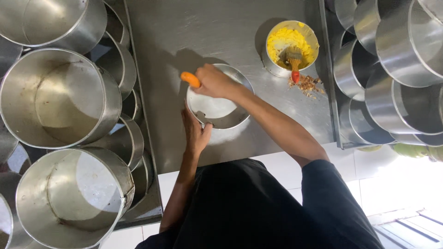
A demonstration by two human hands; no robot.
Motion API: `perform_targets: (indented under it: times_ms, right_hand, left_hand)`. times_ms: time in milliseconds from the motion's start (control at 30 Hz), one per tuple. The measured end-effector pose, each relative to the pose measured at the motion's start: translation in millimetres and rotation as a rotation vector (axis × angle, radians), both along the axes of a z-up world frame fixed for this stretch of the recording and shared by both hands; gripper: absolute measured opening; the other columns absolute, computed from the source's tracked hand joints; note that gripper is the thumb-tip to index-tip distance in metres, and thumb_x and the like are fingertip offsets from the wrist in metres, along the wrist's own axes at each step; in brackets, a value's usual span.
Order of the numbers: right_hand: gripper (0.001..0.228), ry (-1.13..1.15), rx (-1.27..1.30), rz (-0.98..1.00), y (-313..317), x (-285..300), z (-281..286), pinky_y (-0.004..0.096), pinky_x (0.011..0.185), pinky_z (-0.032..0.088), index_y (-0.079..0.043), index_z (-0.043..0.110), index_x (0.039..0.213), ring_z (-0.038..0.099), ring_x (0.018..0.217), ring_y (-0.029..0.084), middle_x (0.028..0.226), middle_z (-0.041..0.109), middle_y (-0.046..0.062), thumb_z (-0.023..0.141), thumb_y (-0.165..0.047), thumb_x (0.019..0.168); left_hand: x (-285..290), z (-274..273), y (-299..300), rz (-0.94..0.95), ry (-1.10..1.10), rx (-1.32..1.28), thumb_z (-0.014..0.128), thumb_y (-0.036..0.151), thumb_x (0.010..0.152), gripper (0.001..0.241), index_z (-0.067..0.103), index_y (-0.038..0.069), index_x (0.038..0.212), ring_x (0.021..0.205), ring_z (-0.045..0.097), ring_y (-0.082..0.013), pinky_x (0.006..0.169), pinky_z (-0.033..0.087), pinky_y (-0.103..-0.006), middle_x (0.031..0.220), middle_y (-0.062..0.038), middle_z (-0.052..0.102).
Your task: The person scrapes and greases metal cake tins at a prep station.
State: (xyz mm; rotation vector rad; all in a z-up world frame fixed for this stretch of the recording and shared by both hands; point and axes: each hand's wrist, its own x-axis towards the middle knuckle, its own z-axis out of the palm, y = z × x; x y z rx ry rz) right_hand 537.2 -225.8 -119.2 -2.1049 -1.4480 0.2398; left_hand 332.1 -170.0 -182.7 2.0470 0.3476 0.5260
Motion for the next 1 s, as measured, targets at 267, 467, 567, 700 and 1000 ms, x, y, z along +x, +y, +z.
perform_targets:
  times_ms: [267,467,567,700,1000]
  right_hand:
    - [0.033,0.227,0.012,-0.098,-4.6,-4.3,39.0,0.047,0.064,0.055,0.004,0.07,0.079,0.064,0.056,0.037,0.061,0.061,0.023,0.072,-0.027,0.092]
    - [0.018,0.102,0.19,-0.085,-8.8,-11.0,54.0,0.04,0.056,0.055,-0.005,0.073,0.079,0.066,0.049,0.03,0.056,0.066,0.011,0.072,-0.023,0.084]
    - [0.021,0.313,0.038,-0.059,-5.3,-2.0,28.1,0.04,0.055,0.055,-0.001,0.073,0.088,0.067,0.047,0.028,0.058,0.066,0.015,0.071,-0.022,0.09]
    - [0.032,0.106,0.001,-0.187,-8.2,3.3,2.8,0.042,0.061,0.054,0.001,0.073,0.082,0.067,0.056,0.031,0.062,0.066,0.018,0.077,-0.028,0.095]
    - [0.018,0.2,0.201,-0.011,-31.6,-9.8,49.6,0.043,0.071,0.057,-0.009,0.077,0.099,0.074,0.072,0.032,0.083,0.075,0.014,0.074,-0.023,0.088]
  left_hand:
    - [-0.5,-6.9,-1.0,0.027,0.138,-0.092,0.063,0.009,0.073,0.101,0.015,-0.007,0.16,0.14,0.041,-0.0454,0.123,0.029,-0.054,0.148,-0.031,0.038]
    - [1.6,-18.4,0.6,0.004,0.017,-0.001,0.066,0.007,0.072,0.102,0.015,-0.008,0.159,0.138,0.04,-0.047,0.12,0.027,-0.0554,0.149,-0.033,0.037]
    - [-0.5,-6.3,-1.5,0.029,0.056,-0.017,0.068,0.008,0.076,0.1,0.017,-0.007,0.16,0.14,0.04,-0.0464,0.121,0.03,-0.0539,0.15,-0.031,0.037]
    - [-0.5,-11.2,0.2,0.026,0.016,-0.01,0.07,0.008,0.078,0.102,0.013,-0.007,0.161,0.144,0.036,-0.0484,0.122,0.029,-0.0543,0.156,-0.034,0.031]
    - [-3.9,0.1,-5.2,-0.033,-0.072,-0.369,0.073,0.014,0.089,0.104,0.002,-0.004,0.162,0.153,0.03,-0.0446,0.123,0.033,-0.0534,0.165,-0.03,0.015]
